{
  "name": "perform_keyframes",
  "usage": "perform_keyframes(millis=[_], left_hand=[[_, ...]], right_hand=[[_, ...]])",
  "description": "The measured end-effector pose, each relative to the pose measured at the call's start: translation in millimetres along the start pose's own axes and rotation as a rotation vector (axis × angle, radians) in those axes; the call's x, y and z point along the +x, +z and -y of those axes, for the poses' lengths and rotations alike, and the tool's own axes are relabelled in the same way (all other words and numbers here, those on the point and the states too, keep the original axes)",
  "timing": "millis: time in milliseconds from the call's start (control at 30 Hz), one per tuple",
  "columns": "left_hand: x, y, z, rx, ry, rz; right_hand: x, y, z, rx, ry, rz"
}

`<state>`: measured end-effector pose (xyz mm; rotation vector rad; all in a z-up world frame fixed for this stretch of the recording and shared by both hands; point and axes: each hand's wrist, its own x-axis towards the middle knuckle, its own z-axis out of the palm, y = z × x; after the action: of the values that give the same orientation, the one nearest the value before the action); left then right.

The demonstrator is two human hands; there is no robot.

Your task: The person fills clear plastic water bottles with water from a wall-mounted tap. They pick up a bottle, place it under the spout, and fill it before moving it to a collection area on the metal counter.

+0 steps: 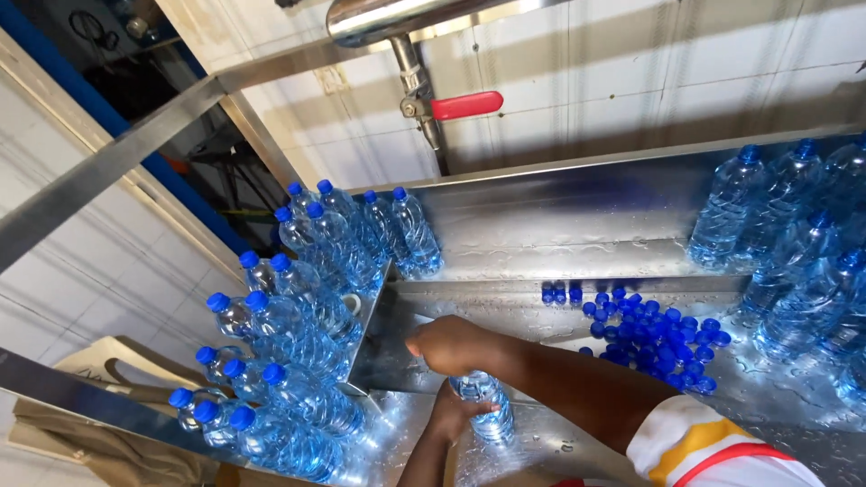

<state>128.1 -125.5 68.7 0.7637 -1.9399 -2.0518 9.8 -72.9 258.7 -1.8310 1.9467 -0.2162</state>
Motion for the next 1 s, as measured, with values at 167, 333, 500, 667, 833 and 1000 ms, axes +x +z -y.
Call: perform_keyframes(millis=[167, 333, 500, 667, 833, 1000], left_hand=[[6, 9, 13, -0.254, -0.036, -0.1], [10, -1, 26, -0.097, -0.144, -0.158], [7, 7, 15, 0.049, 0.056, -0.089], [-6, 12, -7, -0.014, 0.057, 0.0], [-19, 21, -24, 0.222, -0.142, -0.084], [-4, 6, 29, -0.237, 0.082, 0.159]], right_hand=[[-8, -4, 5, -0.033, 0.013, -0.027], [-11, -6, 12, -0.035, -0.007, -0.068], [3, 9, -34, -0.151, -0.335, -0.373], [-48, -6, -39, -0.238, -0.2, -0.082], [-56, 19, -43, -0.291, -0.255, -0.118], [-63, 34, -45, -0.209, -0.268, -0.252]])
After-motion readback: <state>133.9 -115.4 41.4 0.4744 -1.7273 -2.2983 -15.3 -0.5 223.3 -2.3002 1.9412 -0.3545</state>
